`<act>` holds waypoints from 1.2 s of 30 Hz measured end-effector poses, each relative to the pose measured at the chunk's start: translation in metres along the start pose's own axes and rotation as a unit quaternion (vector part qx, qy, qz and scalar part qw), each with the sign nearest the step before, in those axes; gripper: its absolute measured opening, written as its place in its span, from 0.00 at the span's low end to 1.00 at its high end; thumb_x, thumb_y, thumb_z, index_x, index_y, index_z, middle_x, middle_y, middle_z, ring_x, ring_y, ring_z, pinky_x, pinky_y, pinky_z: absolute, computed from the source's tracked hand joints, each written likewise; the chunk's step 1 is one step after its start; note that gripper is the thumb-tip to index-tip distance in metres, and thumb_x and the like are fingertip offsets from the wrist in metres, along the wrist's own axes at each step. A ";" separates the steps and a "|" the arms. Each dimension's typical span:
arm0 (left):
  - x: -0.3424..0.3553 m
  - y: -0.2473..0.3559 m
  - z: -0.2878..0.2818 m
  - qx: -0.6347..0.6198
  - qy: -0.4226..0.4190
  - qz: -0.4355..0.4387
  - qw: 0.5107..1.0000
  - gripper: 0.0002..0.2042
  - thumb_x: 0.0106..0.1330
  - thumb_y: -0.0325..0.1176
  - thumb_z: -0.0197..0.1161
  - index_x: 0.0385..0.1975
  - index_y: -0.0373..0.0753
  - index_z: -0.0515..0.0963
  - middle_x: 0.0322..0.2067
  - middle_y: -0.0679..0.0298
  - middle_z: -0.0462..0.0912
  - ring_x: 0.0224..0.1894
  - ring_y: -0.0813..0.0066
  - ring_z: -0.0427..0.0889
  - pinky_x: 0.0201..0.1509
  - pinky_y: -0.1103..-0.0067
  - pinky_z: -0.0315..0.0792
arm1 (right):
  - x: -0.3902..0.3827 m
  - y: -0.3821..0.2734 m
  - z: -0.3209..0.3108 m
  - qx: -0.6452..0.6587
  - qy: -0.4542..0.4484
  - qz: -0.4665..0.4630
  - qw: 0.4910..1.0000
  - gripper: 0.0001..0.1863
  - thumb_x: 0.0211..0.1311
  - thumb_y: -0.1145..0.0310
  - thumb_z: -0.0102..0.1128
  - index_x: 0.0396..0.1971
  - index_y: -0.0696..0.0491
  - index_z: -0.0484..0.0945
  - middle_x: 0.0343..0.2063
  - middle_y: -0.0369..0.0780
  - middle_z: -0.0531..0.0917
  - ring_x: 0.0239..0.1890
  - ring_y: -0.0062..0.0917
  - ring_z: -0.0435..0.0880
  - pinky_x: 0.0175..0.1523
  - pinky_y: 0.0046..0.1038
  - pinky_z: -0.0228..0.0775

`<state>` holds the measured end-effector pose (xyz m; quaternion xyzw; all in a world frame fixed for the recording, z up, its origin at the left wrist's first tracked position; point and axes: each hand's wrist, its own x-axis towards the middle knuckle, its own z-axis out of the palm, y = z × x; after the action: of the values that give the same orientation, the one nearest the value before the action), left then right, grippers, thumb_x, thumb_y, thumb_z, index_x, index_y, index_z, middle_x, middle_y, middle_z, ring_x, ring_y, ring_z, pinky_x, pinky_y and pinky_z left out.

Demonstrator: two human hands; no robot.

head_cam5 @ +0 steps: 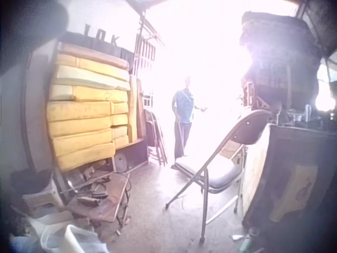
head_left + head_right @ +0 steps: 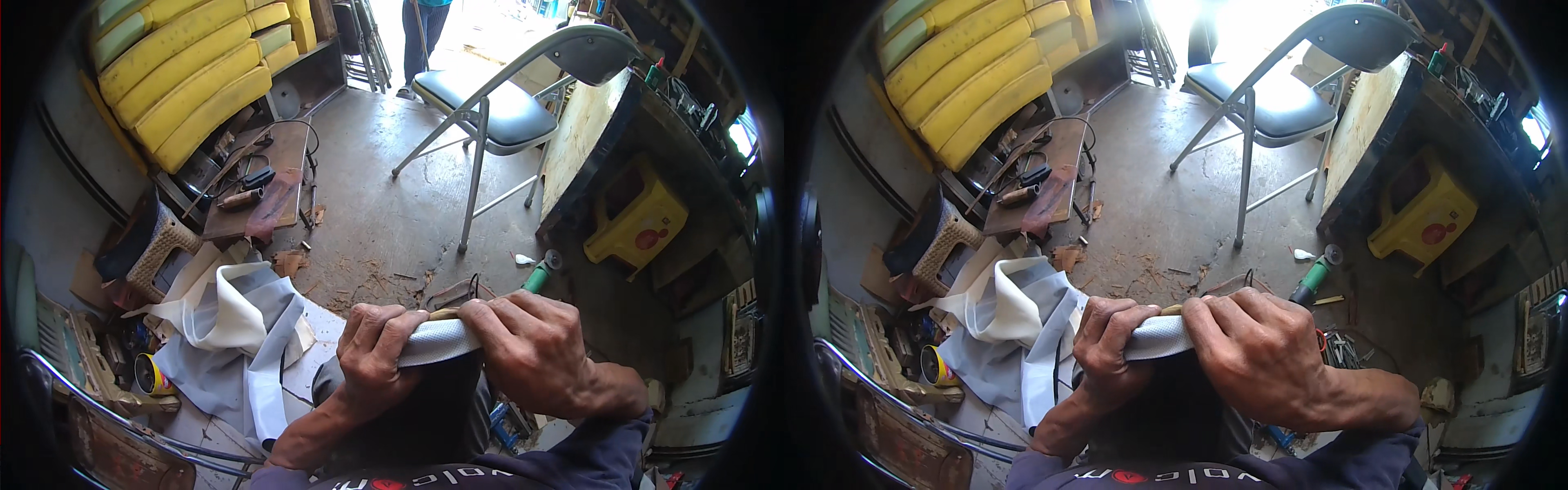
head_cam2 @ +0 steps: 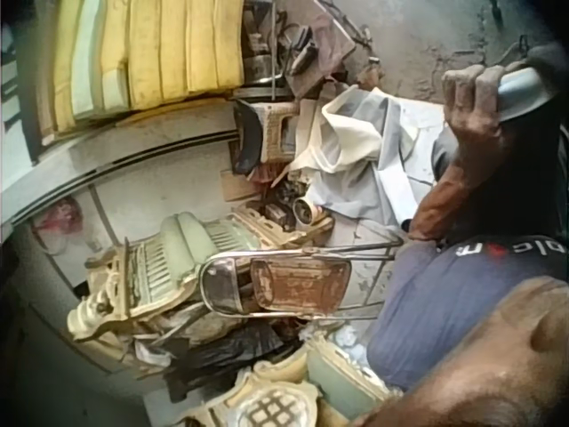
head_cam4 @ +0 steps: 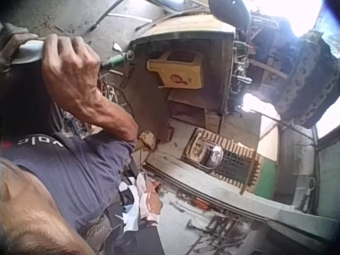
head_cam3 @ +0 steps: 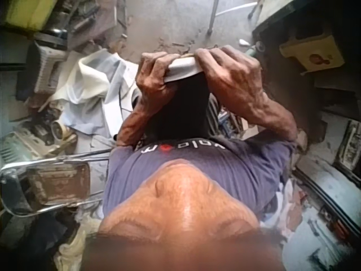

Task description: The person reupholsters a furniture component by stretching black vinyl fabric over a foam and wood base, securing the fabric with a pneumatic stapler, and trimming the excess fabric with scissors.

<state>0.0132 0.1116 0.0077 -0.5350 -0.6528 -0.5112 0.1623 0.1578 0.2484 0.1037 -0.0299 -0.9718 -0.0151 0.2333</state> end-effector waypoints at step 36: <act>-0.012 -0.002 -0.024 0.272 0.139 0.213 0.928 0.18 0.66 0.30 0.72 0.54 0.51 0.79 0.51 0.57 0.78 0.56 0.60 0.78 0.62 0.65 0.71 | 0.057 0.056 0.001 0.220 -0.326 0.172 0.903 0.16 0.64 0.60 0.68 0.43 0.55 0.89 0.33 0.54 0.88 0.43 0.47 0.89 0.53 0.44 0.79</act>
<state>0.0084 0.0853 0.0076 -0.5202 -0.6081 -0.3370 0.4960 0.1104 0.3071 0.1297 -0.1477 -0.9521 0.2498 -0.0964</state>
